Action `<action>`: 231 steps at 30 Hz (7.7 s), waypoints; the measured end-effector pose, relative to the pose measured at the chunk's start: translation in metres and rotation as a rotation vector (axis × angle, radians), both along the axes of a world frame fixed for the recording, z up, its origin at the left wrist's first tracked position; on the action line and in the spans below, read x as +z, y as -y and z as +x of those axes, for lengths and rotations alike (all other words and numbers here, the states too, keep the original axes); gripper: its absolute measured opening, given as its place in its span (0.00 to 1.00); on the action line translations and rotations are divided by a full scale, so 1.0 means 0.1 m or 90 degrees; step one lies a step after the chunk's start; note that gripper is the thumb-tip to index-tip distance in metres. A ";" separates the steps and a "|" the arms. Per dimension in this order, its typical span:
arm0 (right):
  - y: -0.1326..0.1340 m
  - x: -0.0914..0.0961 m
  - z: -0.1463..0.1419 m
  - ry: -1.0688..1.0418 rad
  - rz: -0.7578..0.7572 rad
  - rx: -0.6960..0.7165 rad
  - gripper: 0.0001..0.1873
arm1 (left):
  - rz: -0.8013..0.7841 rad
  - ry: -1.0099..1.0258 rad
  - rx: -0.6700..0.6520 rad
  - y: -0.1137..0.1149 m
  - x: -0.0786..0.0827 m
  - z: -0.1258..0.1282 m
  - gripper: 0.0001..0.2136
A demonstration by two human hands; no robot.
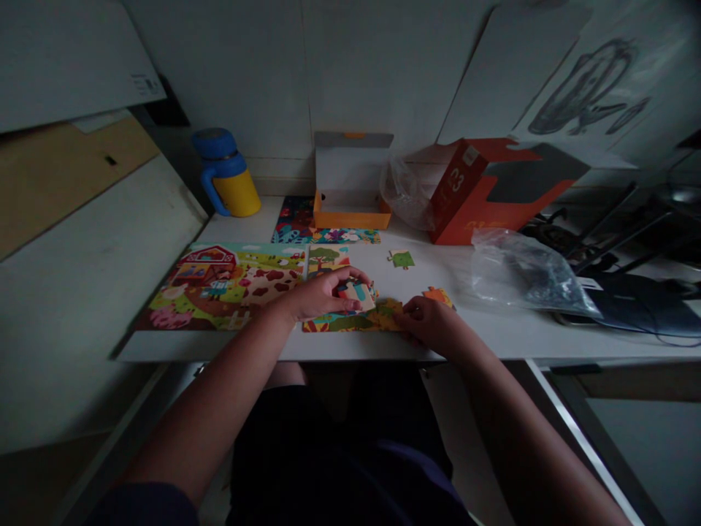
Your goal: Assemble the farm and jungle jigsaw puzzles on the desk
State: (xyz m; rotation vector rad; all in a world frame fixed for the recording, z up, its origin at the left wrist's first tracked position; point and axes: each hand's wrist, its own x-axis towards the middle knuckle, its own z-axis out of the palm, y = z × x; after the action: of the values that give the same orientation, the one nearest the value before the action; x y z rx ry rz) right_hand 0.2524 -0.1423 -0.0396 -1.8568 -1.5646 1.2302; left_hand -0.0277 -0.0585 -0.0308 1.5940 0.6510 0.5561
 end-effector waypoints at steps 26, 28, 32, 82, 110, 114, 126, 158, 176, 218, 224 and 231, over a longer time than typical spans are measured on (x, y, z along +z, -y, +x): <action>-0.16 0.12 -0.65 -0.078 0.204 -0.070 0.24 | 0.116 -0.002 0.132 -0.03 0.00 0.02 0.30; -0.20 0.12 -0.64 -0.100 0.194 -0.069 0.26 | 0.114 0.005 0.144 -0.05 -0.01 0.02 0.32; -0.24 0.15 -0.59 -0.172 0.201 -0.078 0.28 | 0.071 0.051 0.175 -0.07 -0.03 0.03 0.31; -1.60 0.17 -0.70 0.301 0.348 0.180 0.11 | -0.158 0.264 0.487 -0.55 0.43 -0.12 0.23; -1.59 0.00 -0.70 -0.156 0.378 0.092 0.23 | -0.154 0.276 0.434 -0.61 -0.03 0.16 0.30; -1.63 0.09 -0.55 0.114 0.390 0.089 0.17 | -0.195 0.309 0.408 -0.62 -0.01 0.13 0.29; -1.55 0.22 -0.49 0.088 0.432 0.114 0.15 | -0.242 0.347 0.407 -0.60 0.00 0.17 0.23; -1.73 0.21 -0.21 -0.181 0.251 -0.063 0.14 | -0.204 0.361 0.468 -0.69 -0.03 0.10 0.19; -1.72 0.13 -0.18 0.293 0.285 0.023 0.10 | -0.189 0.341 0.468 -0.70 -0.08 0.09 0.27; -1.88 0.14 0.24 0.308 0.175 0.044 0.12 | -0.215 0.330 0.451 -0.67 -0.05 0.08 0.21; -1.88 0.13 0.22 0.360 0.239 0.072 0.10 | -0.218 0.330 0.454 -0.66 -0.04 0.08 0.20; -1.85 0.13 0.20 0.385 0.261 0.099 0.08 | -0.217 0.331 0.455 -0.69 -0.08 0.08 0.20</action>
State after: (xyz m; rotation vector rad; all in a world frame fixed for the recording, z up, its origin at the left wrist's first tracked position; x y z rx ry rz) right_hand 0.2721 0.0432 -0.0263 -1.9414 -2.1069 0.3420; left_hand -0.0198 0.0100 -0.0384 0.8108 0.8516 1.2587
